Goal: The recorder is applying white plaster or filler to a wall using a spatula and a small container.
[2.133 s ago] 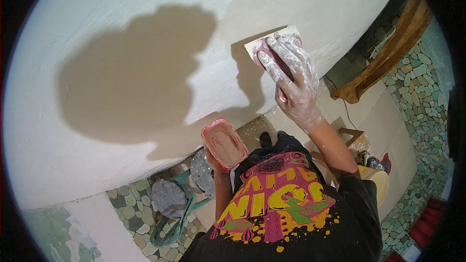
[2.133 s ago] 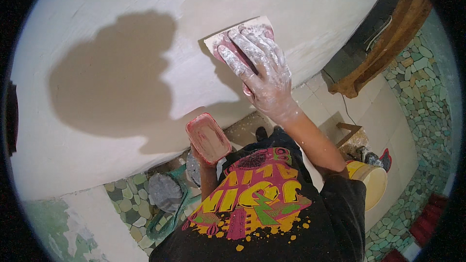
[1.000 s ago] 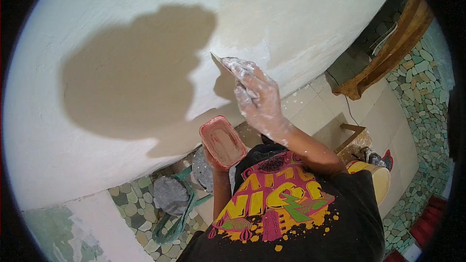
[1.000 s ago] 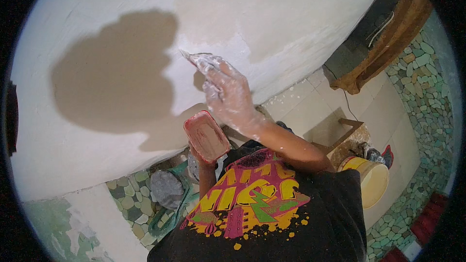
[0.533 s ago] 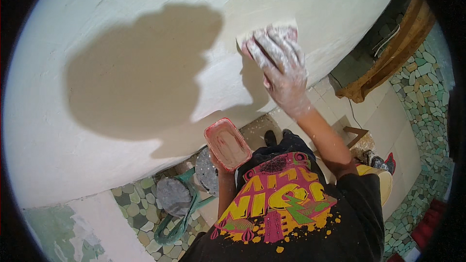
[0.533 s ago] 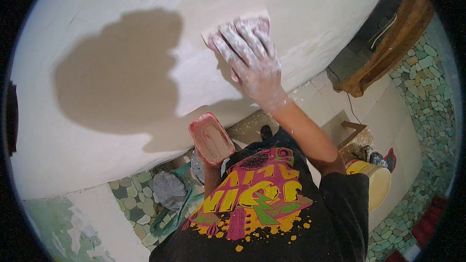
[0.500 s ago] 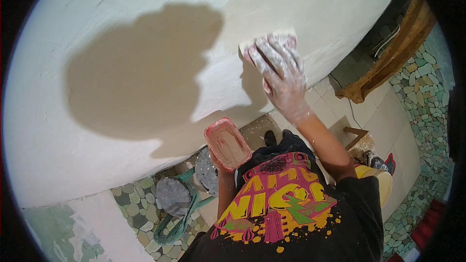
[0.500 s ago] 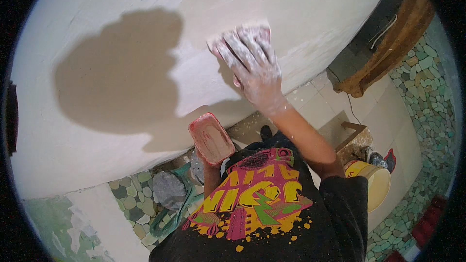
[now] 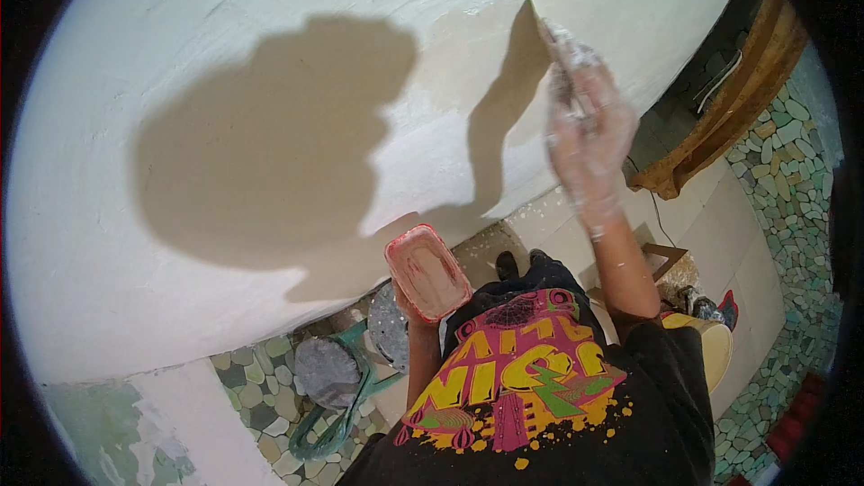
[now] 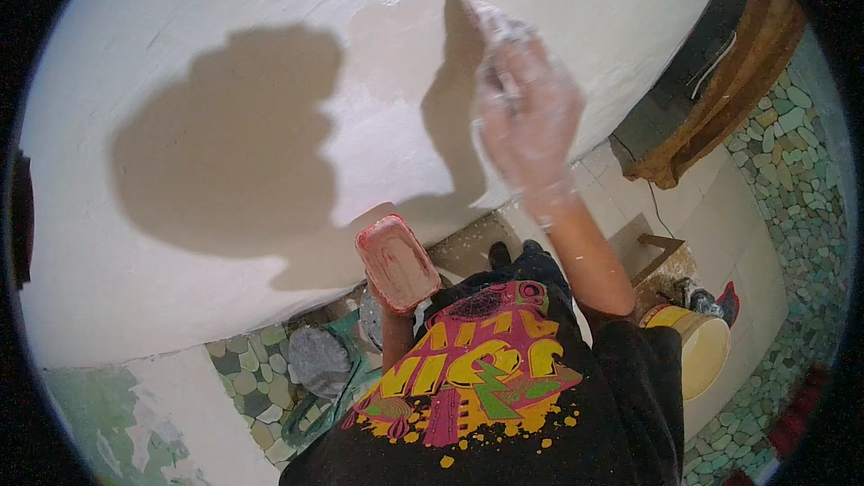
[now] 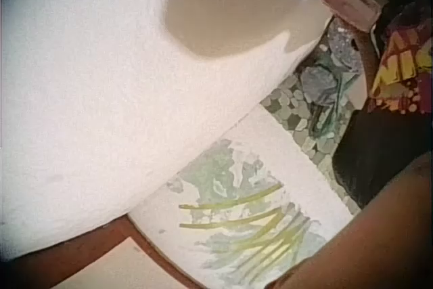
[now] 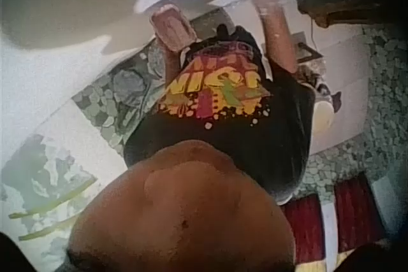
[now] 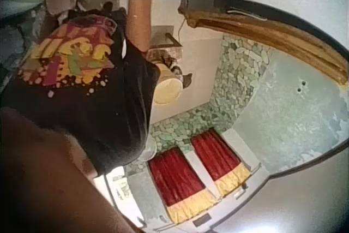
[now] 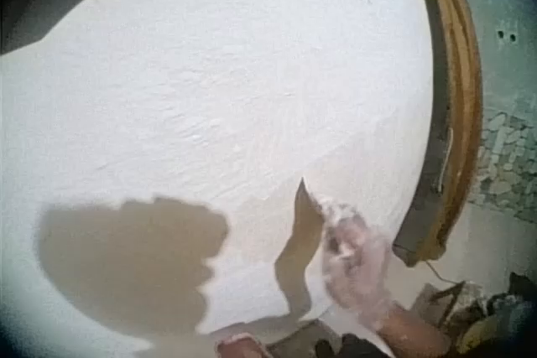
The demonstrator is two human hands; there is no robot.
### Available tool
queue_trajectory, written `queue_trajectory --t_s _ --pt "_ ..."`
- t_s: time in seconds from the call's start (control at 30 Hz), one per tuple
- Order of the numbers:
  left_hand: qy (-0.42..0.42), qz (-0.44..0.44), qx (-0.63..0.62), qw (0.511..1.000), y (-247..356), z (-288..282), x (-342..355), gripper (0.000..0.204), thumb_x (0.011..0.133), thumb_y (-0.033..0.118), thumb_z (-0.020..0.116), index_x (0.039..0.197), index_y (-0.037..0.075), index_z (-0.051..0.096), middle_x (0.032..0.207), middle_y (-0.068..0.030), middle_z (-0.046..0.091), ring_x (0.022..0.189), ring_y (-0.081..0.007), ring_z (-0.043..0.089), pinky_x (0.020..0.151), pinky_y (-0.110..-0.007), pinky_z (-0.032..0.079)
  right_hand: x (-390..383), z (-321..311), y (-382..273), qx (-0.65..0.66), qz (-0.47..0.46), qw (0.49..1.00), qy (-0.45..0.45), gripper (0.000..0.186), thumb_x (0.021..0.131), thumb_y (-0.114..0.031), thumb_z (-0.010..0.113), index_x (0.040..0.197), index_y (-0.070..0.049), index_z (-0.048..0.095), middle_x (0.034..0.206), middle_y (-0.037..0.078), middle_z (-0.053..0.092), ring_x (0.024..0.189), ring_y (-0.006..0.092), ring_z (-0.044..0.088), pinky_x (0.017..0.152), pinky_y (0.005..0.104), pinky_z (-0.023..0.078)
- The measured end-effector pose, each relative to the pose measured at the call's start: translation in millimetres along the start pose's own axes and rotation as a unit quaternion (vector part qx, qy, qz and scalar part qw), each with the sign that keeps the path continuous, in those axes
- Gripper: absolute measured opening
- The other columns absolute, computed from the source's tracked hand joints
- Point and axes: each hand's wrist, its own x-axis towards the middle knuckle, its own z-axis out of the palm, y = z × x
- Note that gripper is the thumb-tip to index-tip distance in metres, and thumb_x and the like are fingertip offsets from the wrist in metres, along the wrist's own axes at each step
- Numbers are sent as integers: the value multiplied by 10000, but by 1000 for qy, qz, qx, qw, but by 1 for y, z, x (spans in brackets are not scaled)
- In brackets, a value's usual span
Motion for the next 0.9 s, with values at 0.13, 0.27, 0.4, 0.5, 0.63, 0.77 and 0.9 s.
queue_trajectory --t_s 0.13,0.27,0.4,0.5,0.63,0.77,0.9 --pt "37 29 -8 999 -3 10 0 690 913 589 494 1432 138 442 1382 -124 534 1208 -339 562 970 -536 496 -23 28 -43 -84 -16 995 -43 540 734 -66 589 1273 -64 628 1121 160 657 960 298 657 831 370 547" --pt "26 12 20 999 2 -1 3 733 914 612 476 1462 133 395 1407 -138 504 1233 -356 540 993 -542 479 -31 31 -65 -31 -82 989 -122 560 709 -39 580 1264 -83 637 1206 135 633 1078 309 619 894 411 519" --pt "31 18 10 999 1 -4 8 724 918 594 480 1474 140 383 1442 -136 470 1274 -364 504 1019 -551 455 -21 7 -66 1 -49 963 -265 541 708 -28 554 1235 -84 664 1265 133 620 1144 348 589 959 446 465" --pt "1 12 32 999 3 -4 14 737 918 604 472 1488 150 365 1470 -131 439 1307 -353 475 1043 -554 432 -19 -5 -55 4 -111 966 -231 552 705 -38 568 1244 -106 666 1302 118 604 1176 339 580 982 457 447" --pt "-43 11 16 999 -1 3 15 736 918 612 468 1487 155 368 1474 -126 438 1318 -347 467 1053 -553 423 0 -3 -68 -45 -207 965 -155 531 730 -66 589 1252 -123 664 1327 110 590 1220 320 562 1016 466 418" --pt "-25 7 -5 1000 -4 2 15 740 908 603 500 1479 148 381 1470 -121 445 1308 -345 477 1052 -553 426 -1 27 -63 -107 -244 954 -140 513 769 -130 619 1282 -135 637 1369 90 558 1262 290 531 1050 484 384" --pt "-21 12 -12 1000 -8 -8 8 755 888 594 548 1468 136 393 1451 -129 465 1277 -350 507 1020 -558 457 -31 44 -37 -127 -240 951 -146 524 793 -164 658 1315 -140 607 1411 55 526 1304 265 495 1076 502 366"
